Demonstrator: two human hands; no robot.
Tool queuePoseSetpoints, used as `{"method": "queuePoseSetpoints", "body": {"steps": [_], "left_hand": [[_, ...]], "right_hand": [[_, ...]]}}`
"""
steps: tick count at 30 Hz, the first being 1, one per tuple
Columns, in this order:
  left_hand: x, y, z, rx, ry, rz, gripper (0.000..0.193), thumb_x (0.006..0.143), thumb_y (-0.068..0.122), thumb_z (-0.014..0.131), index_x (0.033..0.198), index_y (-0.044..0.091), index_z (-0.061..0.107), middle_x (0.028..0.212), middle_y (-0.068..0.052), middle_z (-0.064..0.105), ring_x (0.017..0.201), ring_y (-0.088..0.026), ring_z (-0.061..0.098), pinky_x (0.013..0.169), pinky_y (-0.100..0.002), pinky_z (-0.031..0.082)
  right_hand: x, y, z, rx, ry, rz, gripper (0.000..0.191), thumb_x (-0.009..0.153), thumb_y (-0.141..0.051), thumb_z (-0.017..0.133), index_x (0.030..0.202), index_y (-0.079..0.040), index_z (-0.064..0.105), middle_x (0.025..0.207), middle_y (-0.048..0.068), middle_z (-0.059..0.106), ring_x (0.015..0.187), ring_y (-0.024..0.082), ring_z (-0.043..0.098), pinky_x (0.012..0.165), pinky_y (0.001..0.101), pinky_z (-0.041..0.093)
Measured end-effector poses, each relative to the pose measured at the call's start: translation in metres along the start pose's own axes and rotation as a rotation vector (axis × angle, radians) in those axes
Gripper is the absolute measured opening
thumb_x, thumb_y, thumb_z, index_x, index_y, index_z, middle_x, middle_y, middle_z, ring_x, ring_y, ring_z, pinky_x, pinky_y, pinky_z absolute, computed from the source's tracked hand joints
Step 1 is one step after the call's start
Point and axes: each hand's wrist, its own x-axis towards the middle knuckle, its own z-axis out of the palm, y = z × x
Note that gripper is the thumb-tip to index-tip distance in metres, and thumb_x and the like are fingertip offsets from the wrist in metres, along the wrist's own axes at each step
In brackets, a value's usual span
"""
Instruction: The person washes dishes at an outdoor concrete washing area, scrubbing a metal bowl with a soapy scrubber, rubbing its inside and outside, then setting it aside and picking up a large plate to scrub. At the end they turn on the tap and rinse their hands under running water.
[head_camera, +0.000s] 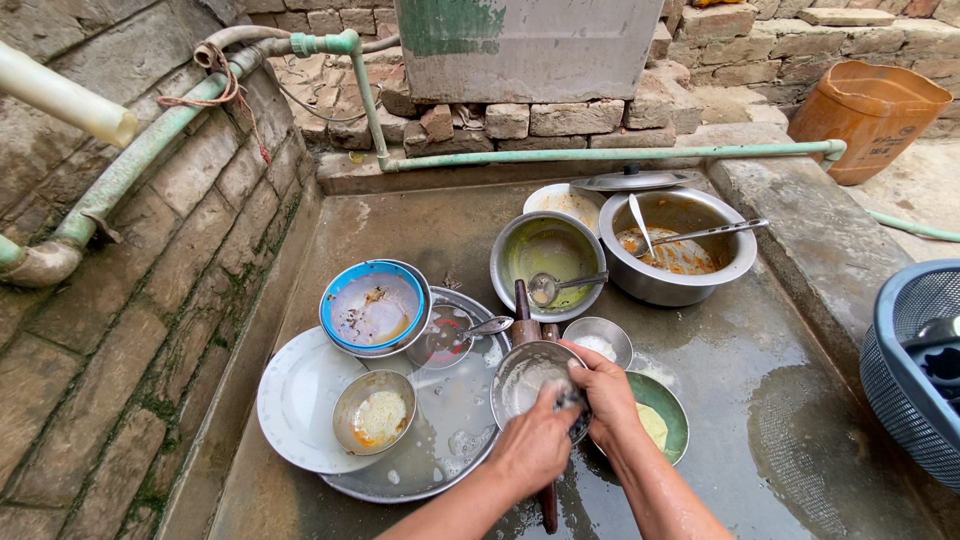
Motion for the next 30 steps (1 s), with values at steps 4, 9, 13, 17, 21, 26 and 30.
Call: {"method": "queuePoseSetpoints", "body": {"steps": [4, 9, 13, 17, 21, 26, 30], "left_hand": [[0.020, -0.018, -0.012, 0.360, 0.364, 0.176, 0.034, 0.092, 0.005, 0.054, 0.124, -0.001, 0.065, 0.126, -0.018, 0.056, 0.104, -0.042, 0.067, 0.093, -0.051, 0.054], [0.010, -0.017, -0.003, 0.207, 0.049, 0.056, 0.038, 0.092, 0.007, 0.057, 0.129, -0.001, 0.061, 0.128, -0.023, 0.049, 0.101, -0.038, 0.064, 0.095, -0.048, 0.051], [0.014, -0.007, -0.003, -0.035, -0.045, 0.063, 0.052, 0.093, 0.006, 0.052, 0.144, 0.009, 0.058, 0.136, -0.020, 0.047, 0.102, -0.034, 0.060, 0.096, -0.044, 0.049], [0.022, -0.023, -0.011, 0.422, 0.264, 0.155, 0.031, 0.095, 0.012, 0.052, 0.119, 0.002, 0.069, 0.127, -0.014, 0.057, 0.119, -0.031, 0.054, 0.099, -0.050, 0.046], [0.019, -0.037, 0.009, 0.329, 0.048, 0.008, 0.032, 0.092, 0.018, 0.057, 0.113, -0.003, 0.069, 0.129, -0.021, 0.053, 0.121, -0.037, 0.051, 0.097, -0.051, 0.047], [0.035, -0.039, 0.021, -0.308, 0.023, 0.152, 0.040, 0.090, 0.020, 0.058, 0.123, 0.004, 0.074, 0.116, -0.023, 0.064, 0.111, -0.036, 0.065, 0.101, -0.042, 0.051], [0.046, -0.040, -0.015, -0.615, 0.098, 0.142, 0.031, 0.092, 0.012, 0.056, 0.117, -0.002, 0.069, 0.111, -0.020, 0.072, 0.107, -0.031, 0.072, 0.092, -0.038, 0.056]], "right_hand": [[0.000, 0.002, 0.003, 0.123, 0.003, 0.102, 0.039, 0.093, 0.005, 0.053, 0.126, -0.004, 0.072, 0.107, 0.013, 0.076, 0.085, 0.020, 0.070, 0.079, 0.0337, 0.058], [0.003, -0.007, -0.003, 0.010, 0.072, 0.018, 0.036, 0.096, 0.002, 0.057, 0.128, -0.004, 0.072, 0.109, 0.012, 0.076, 0.086, 0.018, 0.069, 0.080, 0.0322, 0.057], [-0.001, 0.000, 0.001, 0.007, 0.050, 0.004, 0.039, 0.093, 0.004, 0.057, 0.127, -0.005, 0.074, 0.111, 0.011, 0.078, 0.088, 0.016, 0.070, 0.082, 0.0295, 0.057], [-0.003, 0.002, 0.004, 0.090, 0.058, 0.092, 0.037, 0.093, 0.003, 0.056, 0.125, -0.005, 0.073, 0.107, 0.012, 0.075, 0.084, 0.019, 0.069, 0.077, 0.0344, 0.058], [0.001, -0.003, 0.001, -0.048, 0.130, -0.057, 0.034, 0.095, 0.003, 0.059, 0.125, -0.005, 0.074, 0.108, 0.009, 0.075, 0.088, 0.015, 0.067, 0.078, 0.0293, 0.055], [0.005, -0.003, -0.002, -0.201, 0.193, -0.218, 0.040, 0.091, 0.006, 0.057, 0.125, -0.006, 0.075, 0.110, 0.009, 0.076, 0.092, 0.014, 0.066, 0.081, 0.0273, 0.053], [0.006, -0.005, 0.001, -0.489, 0.257, -0.300, 0.041, 0.086, 0.004, 0.059, 0.121, -0.009, 0.077, 0.112, 0.007, 0.079, 0.099, 0.015, 0.071, 0.089, 0.0282, 0.053]]}}
